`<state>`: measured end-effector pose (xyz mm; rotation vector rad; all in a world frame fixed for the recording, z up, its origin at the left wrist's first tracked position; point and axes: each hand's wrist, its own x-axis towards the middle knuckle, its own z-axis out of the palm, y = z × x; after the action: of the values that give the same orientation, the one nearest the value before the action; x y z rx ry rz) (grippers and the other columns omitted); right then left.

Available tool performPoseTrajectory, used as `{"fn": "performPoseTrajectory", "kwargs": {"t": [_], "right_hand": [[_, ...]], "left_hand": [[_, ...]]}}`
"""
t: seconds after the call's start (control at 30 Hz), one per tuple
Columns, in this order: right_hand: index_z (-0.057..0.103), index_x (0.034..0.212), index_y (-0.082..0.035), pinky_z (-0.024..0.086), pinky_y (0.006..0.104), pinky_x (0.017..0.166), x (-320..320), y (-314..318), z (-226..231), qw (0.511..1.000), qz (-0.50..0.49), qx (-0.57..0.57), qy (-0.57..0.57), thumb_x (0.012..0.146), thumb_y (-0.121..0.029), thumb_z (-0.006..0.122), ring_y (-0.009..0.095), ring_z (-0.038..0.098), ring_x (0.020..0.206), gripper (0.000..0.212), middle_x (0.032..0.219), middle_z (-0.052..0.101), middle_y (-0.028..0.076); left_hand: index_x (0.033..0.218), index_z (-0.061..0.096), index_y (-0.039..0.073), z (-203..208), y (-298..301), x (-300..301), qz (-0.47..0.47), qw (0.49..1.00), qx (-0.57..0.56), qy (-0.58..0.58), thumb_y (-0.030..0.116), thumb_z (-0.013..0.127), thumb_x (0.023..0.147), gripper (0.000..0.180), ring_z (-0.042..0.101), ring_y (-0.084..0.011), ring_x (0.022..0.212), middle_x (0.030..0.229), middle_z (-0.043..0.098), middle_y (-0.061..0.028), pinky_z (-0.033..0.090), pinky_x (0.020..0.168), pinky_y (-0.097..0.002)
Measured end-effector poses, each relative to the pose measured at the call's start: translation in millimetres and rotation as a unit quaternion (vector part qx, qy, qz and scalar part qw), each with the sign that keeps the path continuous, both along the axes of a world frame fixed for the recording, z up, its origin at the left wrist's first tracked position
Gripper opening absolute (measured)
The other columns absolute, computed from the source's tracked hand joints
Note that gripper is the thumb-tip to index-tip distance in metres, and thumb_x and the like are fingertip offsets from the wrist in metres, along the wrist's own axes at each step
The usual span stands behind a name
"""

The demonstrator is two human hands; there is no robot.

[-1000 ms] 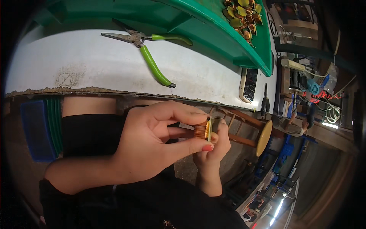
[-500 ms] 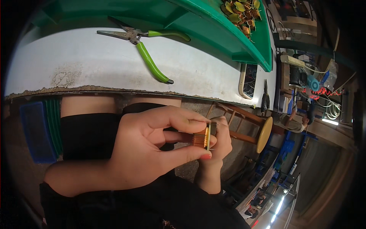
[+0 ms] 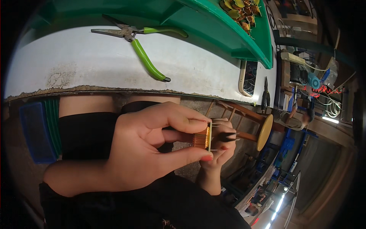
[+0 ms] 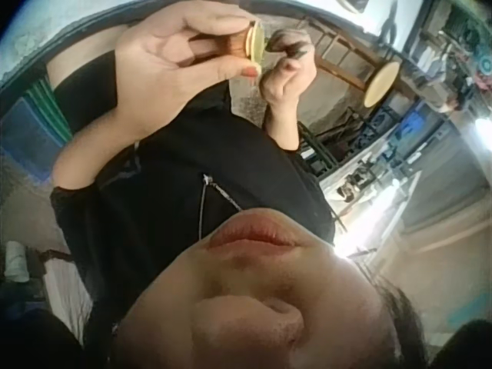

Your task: Trimming and sorting small gold-colored metal components at a workbench using nippers.

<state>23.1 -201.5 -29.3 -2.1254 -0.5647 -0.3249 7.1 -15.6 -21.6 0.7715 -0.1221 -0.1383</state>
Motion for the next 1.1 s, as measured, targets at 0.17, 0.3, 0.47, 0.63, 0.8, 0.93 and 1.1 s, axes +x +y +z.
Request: {"fn": "performPoseTrajectory", "kwargs": {"t": [0.17,0.3,0.47,0.63,0.8,0.93,1.1], "right_hand": [[0.051,0.084,-0.001,0.043,0.0343,0.065,-10,-5,3,0.997,0.04,-0.059,0.008,0.094,-0.037,0.04,0.024,0.048,0.068,0.039,0.076,0.053,0.011],[0.052,0.084,-0.001,0.043,0.0347,0.065,-12,-1,4,0.996,0.055,-0.064,0.0,0.094,-0.037,0.04,0.025,0.048,0.068,0.039,0.078,0.054,0.012],[0.052,0.083,-0.001,0.043,0.035,0.066,-9,7,11,0.995,0.069,-0.065,-0.014,0.094,-0.037,0.04,0.025,0.048,0.068,0.04,0.078,0.054,0.012],[0.052,0.08,-0.001,0.043,0.035,0.065,-2,5,14,0.992,0.093,-0.076,-0.026,0.093,-0.037,0.041,0.025,0.048,0.067,0.04,0.078,0.053,0.012],[0.053,0.077,0.0,0.043,0.0341,0.061,-2,3,18,0.991,0.097,-0.091,-0.02,0.093,-0.038,0.042,0.024,0.047,0.063,0.042,0.075,0.053,0.011],[0.053,0.077,0.0,0.042,0.0332,0.058,-5,-2,20,0.99,0.094,-0.102,0.002,0.092,-0.04,0.043,0.022,0.045,0.06,0.043,0.071,0.052,0.01],[0.053,0.077,-0.001,0.041,0.0318,0.054,-8,-5,21,0.988,0.089,-0.122,-0.002,0.091,-0.043,0.045,0.021,0.044,0.057,0.045,0.068,0.05,0.008]], "left_hand": [[0.097,0.05,-0.003,2,0,-2,0.009,1.0,-0.002,-0.006,-0.019,0.068,0.063,0.041,0.058,-0.0255,0.096,0.111,0.052,-0.02,0.052,0.082,-0.0332],[0.098,0.05,-0.003,0,1,-1,0.01,1.0,0.01,-0.026,-0.019,0.068,0.063,0.042,0.059,-0.025,0.094,0.111,0.052,-0.0202,0.053,0.081,-0.0325],[0.098,0.051,-0.003,-2,1,-2,0.011,0.999,0.002,-0.037,-0.018,0.069,0.063,0.043,0.06,-0.0244,0.09,0.109,0.053,-0.0205,0.054,0.078,-0.031],[0.098,0.052,-0.004,-2,2,0,0.014,0.999,0.013,-0.051,-0.018,0.07,0.062,0.042,0.061,-0.024,0.086,0.107,0.054,-0.0206,0.055,0.076,-0.0293],[0.095,0.054,-0.004,-1,2,1,0.015,0.997,0.047,-0.058,-0.016,0.072,0.061,0.04,0.061,-0.0239,0.085,0.105,0.056,-0.0205,0.054,0.075,-0.029],[0.093,0.056,-0.003,-1,2,2,0.024,0.994,0.07,-0.075,-0.014,0.073,0.061,0.038,0.061,-0.0238,0.086,0.104,0.057,-0.0205,0.054,0.076,-0.029],[0.091,0.057,-0.003,-3,0,1,0.037,0.991,0.086,-0.097,-0.013,0.074,0.06,0.037,0.061,-0.0241,0.087,0.103,0.058,-0.0204,0.054,0.075,-0.0289]]}}
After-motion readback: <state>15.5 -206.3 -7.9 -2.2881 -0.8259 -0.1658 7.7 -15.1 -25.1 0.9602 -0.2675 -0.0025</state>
